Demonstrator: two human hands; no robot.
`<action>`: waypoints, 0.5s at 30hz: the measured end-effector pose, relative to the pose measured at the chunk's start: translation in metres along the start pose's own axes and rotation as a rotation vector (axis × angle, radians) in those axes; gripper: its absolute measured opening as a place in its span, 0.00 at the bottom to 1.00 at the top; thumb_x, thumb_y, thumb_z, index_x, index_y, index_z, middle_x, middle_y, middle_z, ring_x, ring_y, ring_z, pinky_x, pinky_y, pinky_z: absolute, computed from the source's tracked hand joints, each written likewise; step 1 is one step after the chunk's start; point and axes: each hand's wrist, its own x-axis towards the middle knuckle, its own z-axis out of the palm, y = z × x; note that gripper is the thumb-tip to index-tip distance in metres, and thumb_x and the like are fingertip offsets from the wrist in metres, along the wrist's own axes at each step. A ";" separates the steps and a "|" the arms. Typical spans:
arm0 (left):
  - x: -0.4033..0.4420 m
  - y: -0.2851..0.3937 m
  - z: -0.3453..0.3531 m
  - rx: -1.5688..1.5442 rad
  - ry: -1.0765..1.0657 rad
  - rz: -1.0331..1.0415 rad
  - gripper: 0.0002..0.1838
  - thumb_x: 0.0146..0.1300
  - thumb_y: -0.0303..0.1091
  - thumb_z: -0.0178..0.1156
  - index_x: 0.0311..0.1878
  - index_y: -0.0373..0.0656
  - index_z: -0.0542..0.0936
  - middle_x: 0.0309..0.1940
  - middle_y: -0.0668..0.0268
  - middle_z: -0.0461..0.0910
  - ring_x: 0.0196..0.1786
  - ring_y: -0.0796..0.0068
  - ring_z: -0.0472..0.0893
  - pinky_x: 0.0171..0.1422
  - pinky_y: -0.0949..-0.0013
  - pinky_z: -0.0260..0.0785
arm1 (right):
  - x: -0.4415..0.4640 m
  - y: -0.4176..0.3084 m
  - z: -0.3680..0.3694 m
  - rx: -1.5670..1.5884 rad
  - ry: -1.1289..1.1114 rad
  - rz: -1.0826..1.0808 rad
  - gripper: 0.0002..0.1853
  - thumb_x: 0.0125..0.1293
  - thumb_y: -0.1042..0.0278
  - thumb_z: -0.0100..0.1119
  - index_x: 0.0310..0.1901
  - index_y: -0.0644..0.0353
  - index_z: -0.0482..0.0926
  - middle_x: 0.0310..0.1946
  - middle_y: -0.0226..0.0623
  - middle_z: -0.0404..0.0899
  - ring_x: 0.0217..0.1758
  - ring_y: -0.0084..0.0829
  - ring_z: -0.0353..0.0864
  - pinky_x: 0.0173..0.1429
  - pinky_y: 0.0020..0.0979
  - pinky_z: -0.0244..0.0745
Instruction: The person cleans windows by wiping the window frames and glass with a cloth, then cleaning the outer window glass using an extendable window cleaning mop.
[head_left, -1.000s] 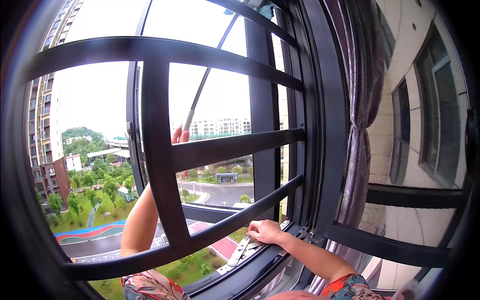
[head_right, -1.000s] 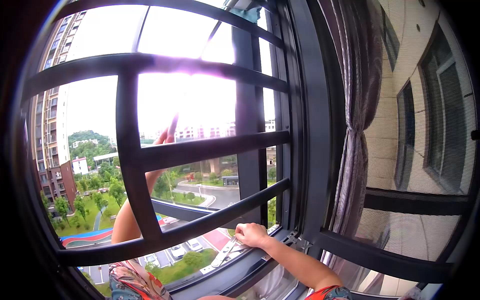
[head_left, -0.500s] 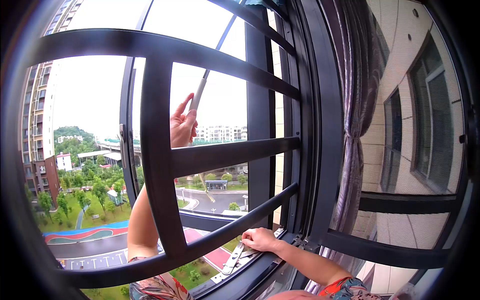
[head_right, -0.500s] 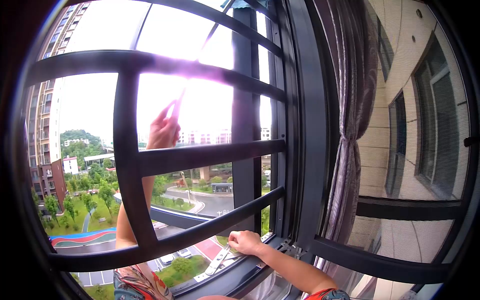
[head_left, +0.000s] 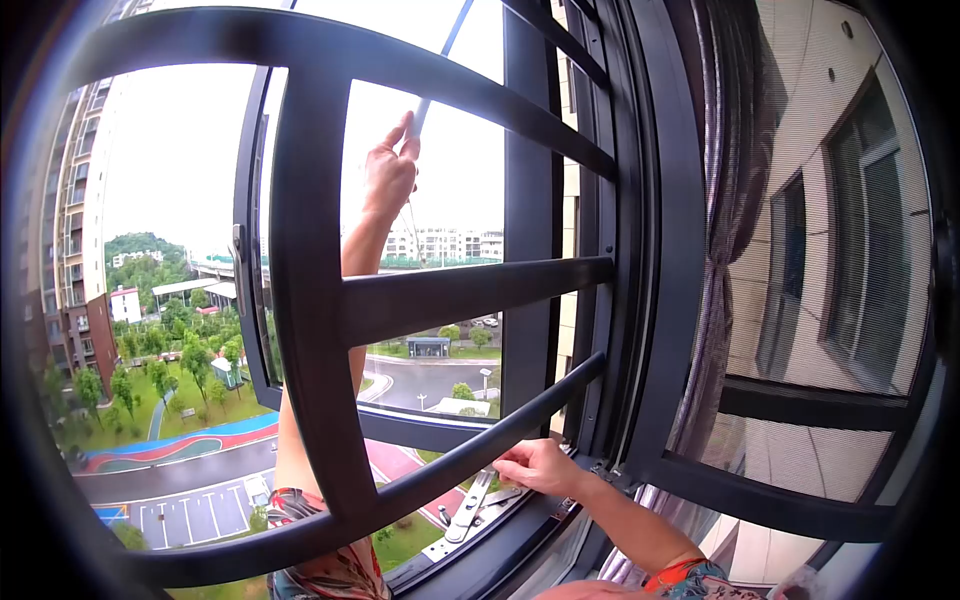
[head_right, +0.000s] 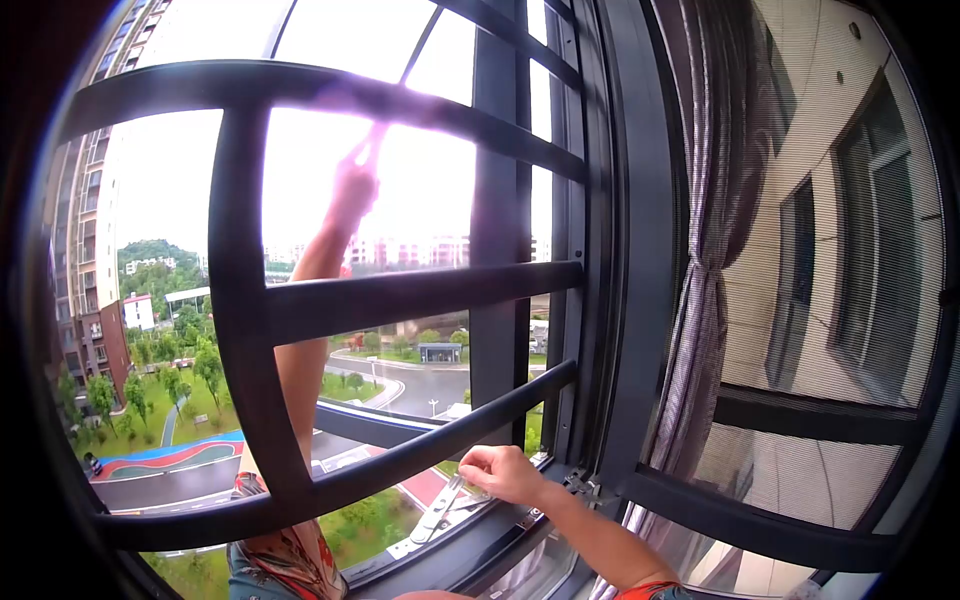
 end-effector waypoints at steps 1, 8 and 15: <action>-0.002 0.001 -0.002 -0.011 -0.008 -0.007 0.21 0.67 0.35 0.49 0.63 0.55 0.67 0.15 0.71 0.71 0.14 0.87 0.66 0.17 0.78 0.66 | -0.013 -0.035 -0.012 -0.007 0.000 -0.002 0.09 0.64 0.70 0.55 0.39 0.67 0.79 0.25 0.31 0.79 0.25 0.15 0.75 0.29 0.18 0.71; -0.002 0.003 0.017 -0.038 -0.070 -0.039 0.24 0.67 0.36 0.49 0.66 0.56 0.63 0.16 0.71 0.69 0.14 0.85 0.67 0.14 0.79 0.62 | 0.004 -0.170 -0.087 0.068 0.536 -0.660 0.09 0.66 0.71 0.50 0.35 0.66 0.77 0.26 0.35 0.79 0.24 0.16 0.75 0.27 0.16 0.71; -0.012 0.002 0.036 -0.235 -0.143 -0.113 0.24 0.66 0.34 0.49 0.66 0.47 0.62 0.19 0.68 0.71 0.17 0.83 0.69 0.16 0.76 0.64 | 0.186 -0.226 -0.131 -0.628 0.671 -0.366 0.23 0.65 0.53 0.52 0.48 0.68 0.75 0.34 0.43 0.81 0.37 0.32 0.81 0.41 0.30 0.75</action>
